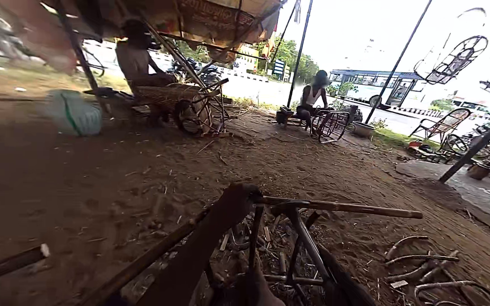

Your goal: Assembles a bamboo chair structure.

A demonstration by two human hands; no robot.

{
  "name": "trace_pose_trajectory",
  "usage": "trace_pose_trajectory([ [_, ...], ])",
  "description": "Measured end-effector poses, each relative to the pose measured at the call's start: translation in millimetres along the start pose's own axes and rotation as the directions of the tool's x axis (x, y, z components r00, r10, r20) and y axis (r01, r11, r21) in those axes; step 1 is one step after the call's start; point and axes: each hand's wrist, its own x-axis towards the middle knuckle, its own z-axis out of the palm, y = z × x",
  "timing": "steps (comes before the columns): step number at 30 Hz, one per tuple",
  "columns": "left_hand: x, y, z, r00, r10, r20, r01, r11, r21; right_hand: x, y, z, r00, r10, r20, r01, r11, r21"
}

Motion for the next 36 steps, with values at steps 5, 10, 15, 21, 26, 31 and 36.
trace_pose_trajectory([
  [5, 4, -3, -3, 1.0, 0.007, 0.001, -0.007, 1.0, 0.006, 50, -19, -5, 0.972, -0.189, -0.137, 0.142, 0.944, -0.296],
  [10, 6, -6, -3, 0.999, 0.042, -0.017, -0.042, 0.999, -0.013, 63, -25, -3, 0.974, -0.173, -0.144, 0.111, 0.926, -0.361],
  [15, 5, -6, -2, 0.999, 0.036, -0.011, -0.036, 0.999, -0.017, 64, -25, -2, 0.986, -0.111, -0.127, 0.056, 0.926, -0.374],
  [21, 2, -4, -5, 0.999, 0.041, 0.002, -0.041, 0.999, -0.015, 69, -24, -4, 0.981, 0.174, 0.084, -0.149, 0.959, -0.239],
  [26, 1, -4, -3, 0.997, 0.069, -0.024, -0.07, 0.997, -0.039, 73, -37, -6, 0.995, 0.077, -0.061, -0.076, 0.997, 0.022],
  [31, -3, 1, -5, 0.998, 0.053, -0.023, -0.054, 0.997, -0.046, 64, -30, -7, 0.993, -0.051, -0.111, 0.02, 0.964, -0.263],
  [36, -5, 8, -3, 0.998, 0.054, -0.023, -0.054, 0.999, -0.008, 58, -34, -18, 0.996, 0.062, -0.071, -0.069, 0.993, -0.094],
])
